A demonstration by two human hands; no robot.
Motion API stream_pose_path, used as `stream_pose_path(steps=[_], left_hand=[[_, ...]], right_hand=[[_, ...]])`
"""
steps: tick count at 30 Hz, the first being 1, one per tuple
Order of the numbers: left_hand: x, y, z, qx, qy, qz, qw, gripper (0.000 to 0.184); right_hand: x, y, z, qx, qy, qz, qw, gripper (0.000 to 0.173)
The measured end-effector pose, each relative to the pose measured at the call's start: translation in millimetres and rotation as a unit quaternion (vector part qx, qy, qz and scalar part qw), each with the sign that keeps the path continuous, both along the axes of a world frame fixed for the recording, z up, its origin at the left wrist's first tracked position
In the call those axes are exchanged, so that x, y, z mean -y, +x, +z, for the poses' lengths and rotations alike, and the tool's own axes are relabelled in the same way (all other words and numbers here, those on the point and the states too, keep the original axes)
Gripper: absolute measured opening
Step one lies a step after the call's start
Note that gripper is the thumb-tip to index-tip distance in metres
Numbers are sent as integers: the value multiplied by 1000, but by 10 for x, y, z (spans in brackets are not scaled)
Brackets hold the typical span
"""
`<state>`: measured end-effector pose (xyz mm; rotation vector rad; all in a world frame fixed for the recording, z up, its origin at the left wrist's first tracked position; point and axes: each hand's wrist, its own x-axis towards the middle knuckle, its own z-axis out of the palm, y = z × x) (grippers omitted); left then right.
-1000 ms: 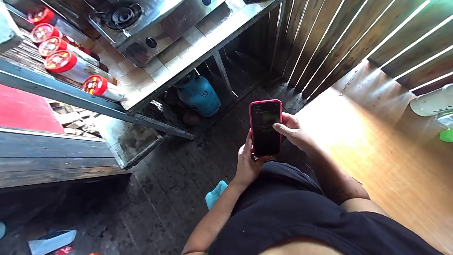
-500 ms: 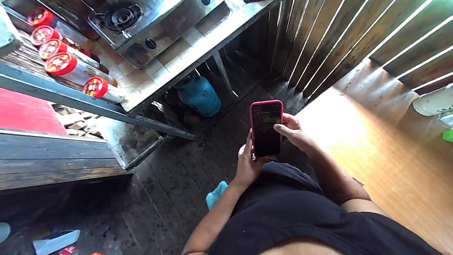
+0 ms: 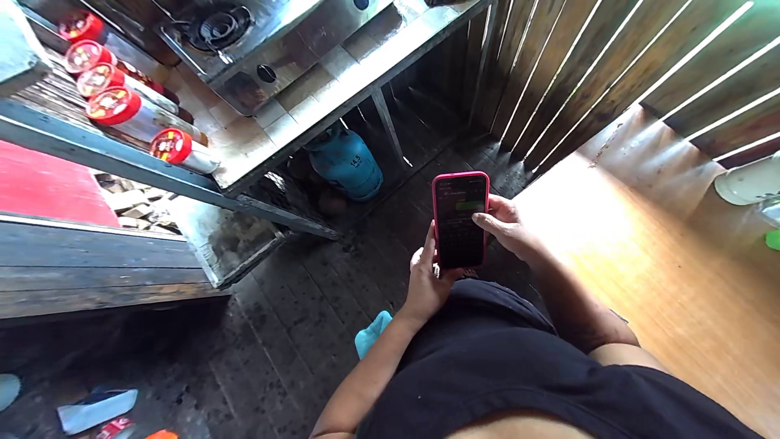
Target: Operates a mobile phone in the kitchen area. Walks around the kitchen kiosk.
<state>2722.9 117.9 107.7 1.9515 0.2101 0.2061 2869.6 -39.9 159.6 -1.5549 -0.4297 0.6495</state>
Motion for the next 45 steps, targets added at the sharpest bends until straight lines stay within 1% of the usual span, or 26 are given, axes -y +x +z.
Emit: stream_pose_path(steps=[17, 18, 20, 21, 23, 24, 26, 27, 28, 30, 31, 33, 36, 39, 45], left_hand=[[47, -52, 39, -14, 0, -2, 1000, 98], [52, -53, 39, -17, -5, -1, 1000, 98], [56, -59, 7, -7, -16, 0, 1000, 98], [56, -64, -10, 2, -30, -2, 1000, 98], [67, -65, -16, 13, -84, -2, 996, 99], [74, -62, 0, 17, -115, -5, 993, 100], [85, -62, 21, 24, -154, -7, 988, 100], [90, -62, 28, 25, -165, -5, 986, 100], [95, -61, 31, 26, -173, -1, 985, 100], [98, -61, 12, 38, -179, -4, 983, 101], [98, -59, 1, 45, -177, -7, 983, 100], [109, -40, 5, 52, -167, -2, 985, 99], [127, -60, 16, 46, -141, 9, 989, 99], [143, -67, 8, 45, -135, 15, 990, 101], [165, -70, -5, 47, -133, 22, 990, 102]], right_hand=[[56, -68, 1, -5, 0, -10, 1000, 19], [62, -77, 3, -9, -2, -18, 1000, 26], [73, -95, 37, -24, 1, -30, 999, 48], [73, -101, 47, -26, 6, -29, 999, 54], [92, -105, 29, -23, 19, -12, 999, 59], [106, -105, 13, -21, 25, 3, 999, 57], [139, -111, 5, -15, 35, 42, 998, 42], [157, -106, 21, -25, 35, 75, 996, 42], [177, -94, 24, -37, 34, 112, 992, 55], [203, -67, -13, -54, 15, 170, 984, 87], [208, -54, -32, -52, -2, 190, 980, 98], [204, -29, -47, -40, -26, 211, 976, 110], [204, -64, -52, -13, -38, 215, 976, 118], [192, -107, -33, -6, -49, 205, 977, 127], [159, -125, -76, 16, -76, 186, 979, 131]])
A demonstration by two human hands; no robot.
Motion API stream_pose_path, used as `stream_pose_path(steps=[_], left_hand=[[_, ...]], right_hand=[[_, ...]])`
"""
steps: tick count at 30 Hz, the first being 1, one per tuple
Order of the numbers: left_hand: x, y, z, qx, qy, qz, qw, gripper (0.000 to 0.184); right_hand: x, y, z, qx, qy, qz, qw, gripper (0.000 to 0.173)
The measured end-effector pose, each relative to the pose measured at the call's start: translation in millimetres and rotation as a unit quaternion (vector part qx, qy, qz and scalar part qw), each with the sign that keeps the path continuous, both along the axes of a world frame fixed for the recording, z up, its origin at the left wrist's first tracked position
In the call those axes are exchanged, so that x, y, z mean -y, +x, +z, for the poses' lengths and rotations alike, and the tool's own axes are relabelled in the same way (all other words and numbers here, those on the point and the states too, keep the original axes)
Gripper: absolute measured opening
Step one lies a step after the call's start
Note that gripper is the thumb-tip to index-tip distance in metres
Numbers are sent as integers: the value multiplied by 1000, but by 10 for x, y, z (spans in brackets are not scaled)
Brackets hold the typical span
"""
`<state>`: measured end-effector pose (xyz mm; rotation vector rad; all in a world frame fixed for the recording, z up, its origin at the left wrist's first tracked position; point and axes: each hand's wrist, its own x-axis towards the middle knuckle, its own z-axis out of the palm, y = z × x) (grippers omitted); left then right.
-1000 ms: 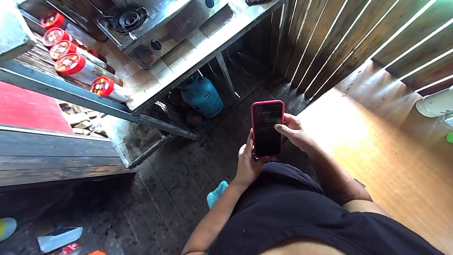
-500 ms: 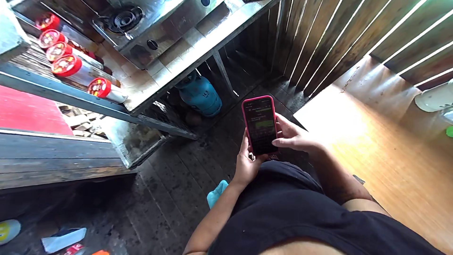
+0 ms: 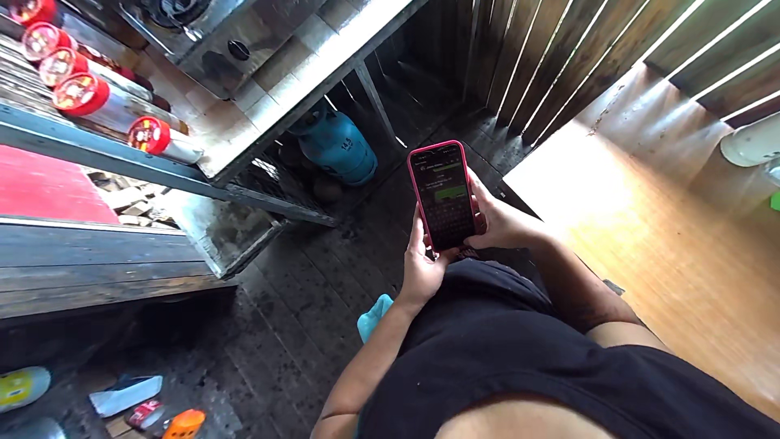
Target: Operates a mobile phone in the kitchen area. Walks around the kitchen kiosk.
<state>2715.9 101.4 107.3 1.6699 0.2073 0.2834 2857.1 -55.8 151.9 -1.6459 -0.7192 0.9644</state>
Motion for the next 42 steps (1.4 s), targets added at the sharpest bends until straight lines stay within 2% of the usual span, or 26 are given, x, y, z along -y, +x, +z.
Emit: stream_pose_path(steps=[10, 34, 38, 42], left_hand=[[-1, 19, -7, 9, 21, -2, 1000, 101], [-19, 66, 21, 7, -21, -9, 1000, 103], [-23, 64, 8, 7, -16, -16, 1000, 100], [-26, 57, -30, 0, 7, -17, 1000, 99]], right_hand=[[-10, 13, 17, 4, -21, -6, 1000, 130], [-22, 86, 58, 15, -22, 12, 1000, 120], [-23, 53, 50, -6, 9, -21, 1000, 101], [-52, 32, 14, -32, 22, -91, 995, 61]])
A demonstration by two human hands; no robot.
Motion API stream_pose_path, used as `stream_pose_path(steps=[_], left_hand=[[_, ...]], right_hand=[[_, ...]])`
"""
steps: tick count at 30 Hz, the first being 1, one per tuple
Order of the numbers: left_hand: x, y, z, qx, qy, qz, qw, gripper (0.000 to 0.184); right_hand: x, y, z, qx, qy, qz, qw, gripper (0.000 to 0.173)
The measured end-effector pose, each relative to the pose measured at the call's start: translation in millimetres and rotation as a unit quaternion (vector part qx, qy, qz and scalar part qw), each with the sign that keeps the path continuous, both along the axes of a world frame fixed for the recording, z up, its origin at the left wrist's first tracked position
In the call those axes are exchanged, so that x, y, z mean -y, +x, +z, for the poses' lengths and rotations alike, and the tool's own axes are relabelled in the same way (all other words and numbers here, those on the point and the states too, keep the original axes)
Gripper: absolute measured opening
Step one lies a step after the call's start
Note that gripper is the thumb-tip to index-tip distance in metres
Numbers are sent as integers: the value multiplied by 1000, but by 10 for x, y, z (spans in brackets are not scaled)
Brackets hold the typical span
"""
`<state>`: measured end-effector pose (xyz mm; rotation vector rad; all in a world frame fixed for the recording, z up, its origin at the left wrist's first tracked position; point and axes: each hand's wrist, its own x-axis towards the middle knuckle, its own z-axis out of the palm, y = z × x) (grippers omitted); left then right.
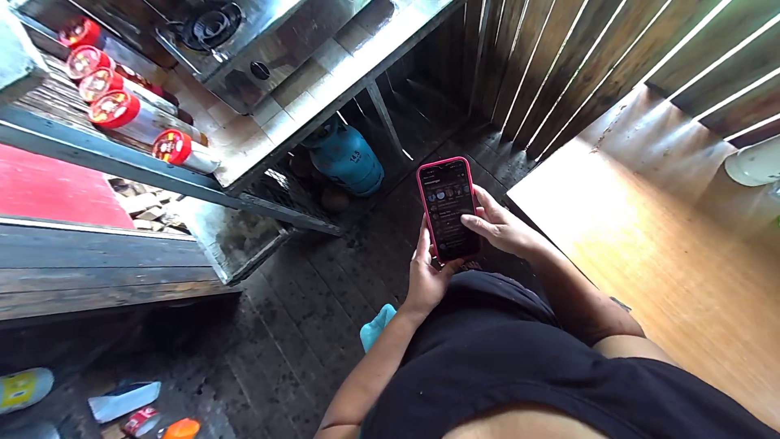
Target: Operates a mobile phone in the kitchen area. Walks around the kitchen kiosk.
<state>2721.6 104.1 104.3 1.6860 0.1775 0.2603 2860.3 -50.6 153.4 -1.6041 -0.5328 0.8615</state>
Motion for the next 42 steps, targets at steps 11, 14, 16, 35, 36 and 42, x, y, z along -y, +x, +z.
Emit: stream_pose_path(steps=[11, 14, 16, 35, 36, 42], left_hand=[[5, -9, -52, -20, 19, 8, 1000, 100], [-1, -6, -50, -13, 7, 3, 1000, 100], [-8, -7, -42, -8, -6, -6, 1000, 101], [5, -26, 6, -20, -61, -25, 998, 102], [6, -29, 4, -19, -59, -24, 998, 102], [16, -40, 1, -15, -51, -22, 998, 103]], right_hand=[[-24, 23, -78, 43, -49, -43, 997, 29], [-32, 15, -83, 41, -43, -48, 997, 29], [-32, 8, -69, 29, -33, -52, 998, 29], [1, -32, -27, 24, -40, -56, 997, 32], [2, -32, -36, 27, -39, -57, 997, 32], [12, -27, -25, 31, -44, -52, 997, 31]])
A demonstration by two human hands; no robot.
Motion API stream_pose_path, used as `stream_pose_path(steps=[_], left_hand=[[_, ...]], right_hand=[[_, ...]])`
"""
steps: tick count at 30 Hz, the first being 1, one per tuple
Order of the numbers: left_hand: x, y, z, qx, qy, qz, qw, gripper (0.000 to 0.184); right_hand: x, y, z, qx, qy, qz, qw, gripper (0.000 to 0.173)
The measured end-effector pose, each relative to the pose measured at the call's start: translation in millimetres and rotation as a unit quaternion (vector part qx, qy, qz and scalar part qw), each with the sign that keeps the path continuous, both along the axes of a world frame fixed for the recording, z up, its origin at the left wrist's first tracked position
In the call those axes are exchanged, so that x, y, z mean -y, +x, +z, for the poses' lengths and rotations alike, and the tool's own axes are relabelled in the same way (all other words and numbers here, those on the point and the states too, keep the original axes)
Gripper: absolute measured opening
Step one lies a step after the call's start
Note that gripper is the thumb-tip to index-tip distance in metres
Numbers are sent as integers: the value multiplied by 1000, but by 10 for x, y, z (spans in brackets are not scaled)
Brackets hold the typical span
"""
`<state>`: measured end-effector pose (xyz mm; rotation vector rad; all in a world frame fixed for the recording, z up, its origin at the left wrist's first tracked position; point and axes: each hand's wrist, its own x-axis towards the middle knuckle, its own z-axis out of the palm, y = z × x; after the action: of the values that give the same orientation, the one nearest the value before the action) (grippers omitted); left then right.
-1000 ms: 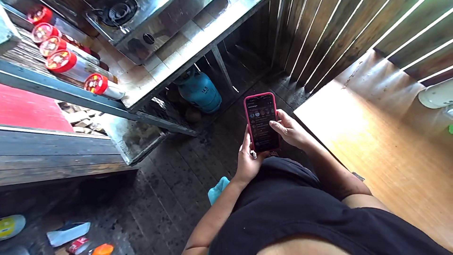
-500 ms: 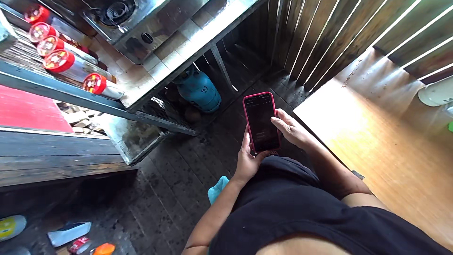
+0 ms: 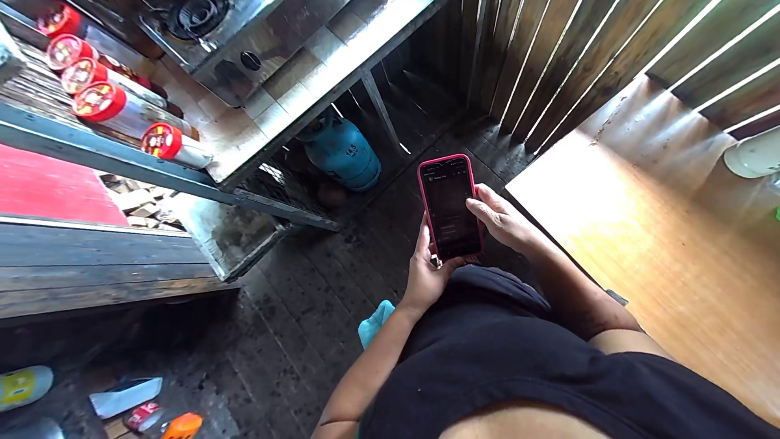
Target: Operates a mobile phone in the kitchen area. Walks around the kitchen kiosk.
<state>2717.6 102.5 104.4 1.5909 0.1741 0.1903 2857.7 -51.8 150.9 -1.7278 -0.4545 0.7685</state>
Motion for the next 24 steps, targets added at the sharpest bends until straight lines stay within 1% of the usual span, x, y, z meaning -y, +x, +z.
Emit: stream_pose_path(steps=[7, 14, 24], left_hand=[[10, 3, 18, 6, -8, 1, 1000, 102], [9, -18, 15, 1, 8, 1, 1000, 102], [12, -34, 16, -1, -4, -1, 1000, 102]], right_hand=[[8, 12, -5, 13, 4, 8, 1000, 30], [15, -6, 7, 4, 3, 8, 1000, 30], [12, -31, 13, -2, 2, 2, 1000, 29]])
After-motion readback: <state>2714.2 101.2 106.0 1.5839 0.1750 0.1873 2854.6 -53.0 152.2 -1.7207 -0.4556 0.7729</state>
